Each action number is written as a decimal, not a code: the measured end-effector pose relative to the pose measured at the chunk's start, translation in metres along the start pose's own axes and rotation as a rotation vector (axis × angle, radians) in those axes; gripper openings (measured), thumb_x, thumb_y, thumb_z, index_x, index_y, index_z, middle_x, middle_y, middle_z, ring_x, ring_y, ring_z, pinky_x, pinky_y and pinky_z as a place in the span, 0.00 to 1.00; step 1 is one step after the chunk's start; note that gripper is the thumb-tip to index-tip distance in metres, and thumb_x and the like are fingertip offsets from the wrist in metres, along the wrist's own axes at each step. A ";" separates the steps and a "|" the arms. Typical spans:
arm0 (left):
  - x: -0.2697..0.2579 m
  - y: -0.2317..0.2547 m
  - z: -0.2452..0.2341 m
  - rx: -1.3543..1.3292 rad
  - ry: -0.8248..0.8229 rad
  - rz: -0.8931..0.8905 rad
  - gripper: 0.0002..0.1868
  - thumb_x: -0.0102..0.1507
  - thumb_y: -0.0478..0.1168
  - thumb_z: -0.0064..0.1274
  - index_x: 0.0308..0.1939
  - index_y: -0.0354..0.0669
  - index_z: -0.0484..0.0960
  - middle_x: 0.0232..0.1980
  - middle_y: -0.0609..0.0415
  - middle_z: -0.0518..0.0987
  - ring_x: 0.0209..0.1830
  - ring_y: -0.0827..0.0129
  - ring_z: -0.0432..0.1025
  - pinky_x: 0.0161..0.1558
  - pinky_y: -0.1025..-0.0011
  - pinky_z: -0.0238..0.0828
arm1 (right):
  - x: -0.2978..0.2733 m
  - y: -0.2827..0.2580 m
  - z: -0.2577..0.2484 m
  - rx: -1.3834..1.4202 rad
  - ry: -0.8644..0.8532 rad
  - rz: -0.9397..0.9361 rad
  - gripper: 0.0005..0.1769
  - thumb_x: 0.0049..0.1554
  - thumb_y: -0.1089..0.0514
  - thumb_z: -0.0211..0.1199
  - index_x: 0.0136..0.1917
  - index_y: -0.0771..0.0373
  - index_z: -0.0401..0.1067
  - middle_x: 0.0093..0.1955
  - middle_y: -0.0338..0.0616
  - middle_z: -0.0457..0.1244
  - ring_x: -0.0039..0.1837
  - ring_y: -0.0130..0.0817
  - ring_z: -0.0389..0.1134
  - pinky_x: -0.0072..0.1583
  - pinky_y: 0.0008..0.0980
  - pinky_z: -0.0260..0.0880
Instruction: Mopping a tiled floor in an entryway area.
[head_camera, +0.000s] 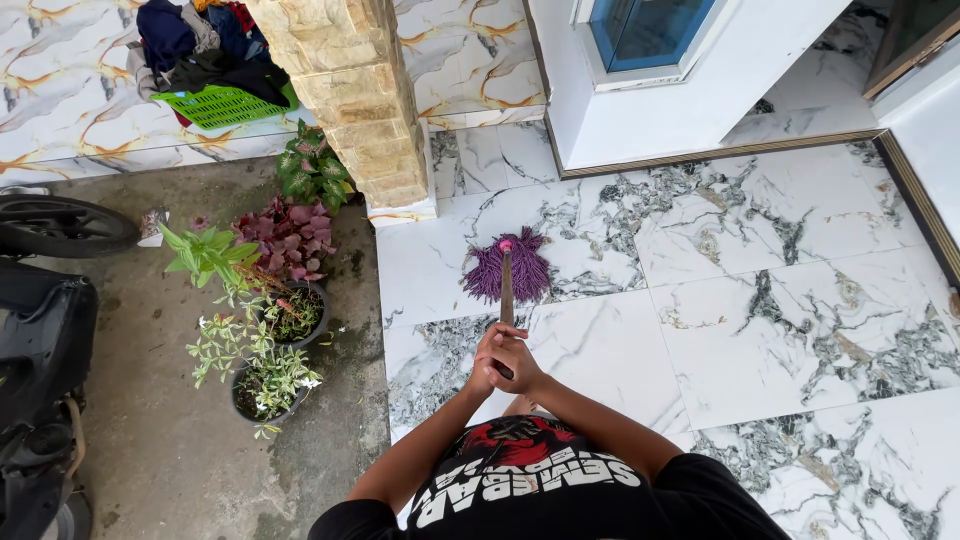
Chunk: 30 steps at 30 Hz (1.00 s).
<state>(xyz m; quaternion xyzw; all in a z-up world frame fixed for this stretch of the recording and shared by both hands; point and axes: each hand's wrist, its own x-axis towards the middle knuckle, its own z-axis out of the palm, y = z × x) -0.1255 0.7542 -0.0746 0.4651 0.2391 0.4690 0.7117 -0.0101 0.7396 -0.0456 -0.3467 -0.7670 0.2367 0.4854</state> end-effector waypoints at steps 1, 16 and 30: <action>0.004 0.003 0.001 0.006 0.010 -0.013 0.19 0.74 0.48 0.32 0.51 0.37 0.72 0.52 0.43 0.78 0.63 0.59 0.72 0.67 0.60 0.65 | -0.003 0.008 0.003 0.015 0.002 0.010 0.16 0.50 0.54 0.56 0.48 0.61 0.77 0.43 0.53 0.68 0.48 0.49 0.72 0.53 0.45 0.72; 0.143 -0.028 -0.019 0.265 -0.070 0.132 0.18 0.69 0.45 0.39 0.51 0.33 0.73 0.47 0.42 0.80 0.46 0.61 0.76 0.51 0.65 0.74 | 0.058 0.180 0.079 -2.403 -1.188 0.852 0.19 0.60 0.59 0.49 0.52 0.66 0.80 0.49 0.49 0.72 0.54 0.44 0.68 0.64 0.43 0.59; 0.343 -0.016 -0.097 0.094 -0.244 0.033 0.30 0.71 0.62 0.38 0.50 0.35 0.74 0.43 0.45 0.81 0.44 0.62 0.77 0.48 0.64 0.75 | 0.255 0.266 0.024 -2.300 -1.212 0.969 0.14 0.60 0.57 0.59 0.48 0.65 0.83 0.46 0.50 0.73 0.52 0.46 0.71 0.60 0.46 0.66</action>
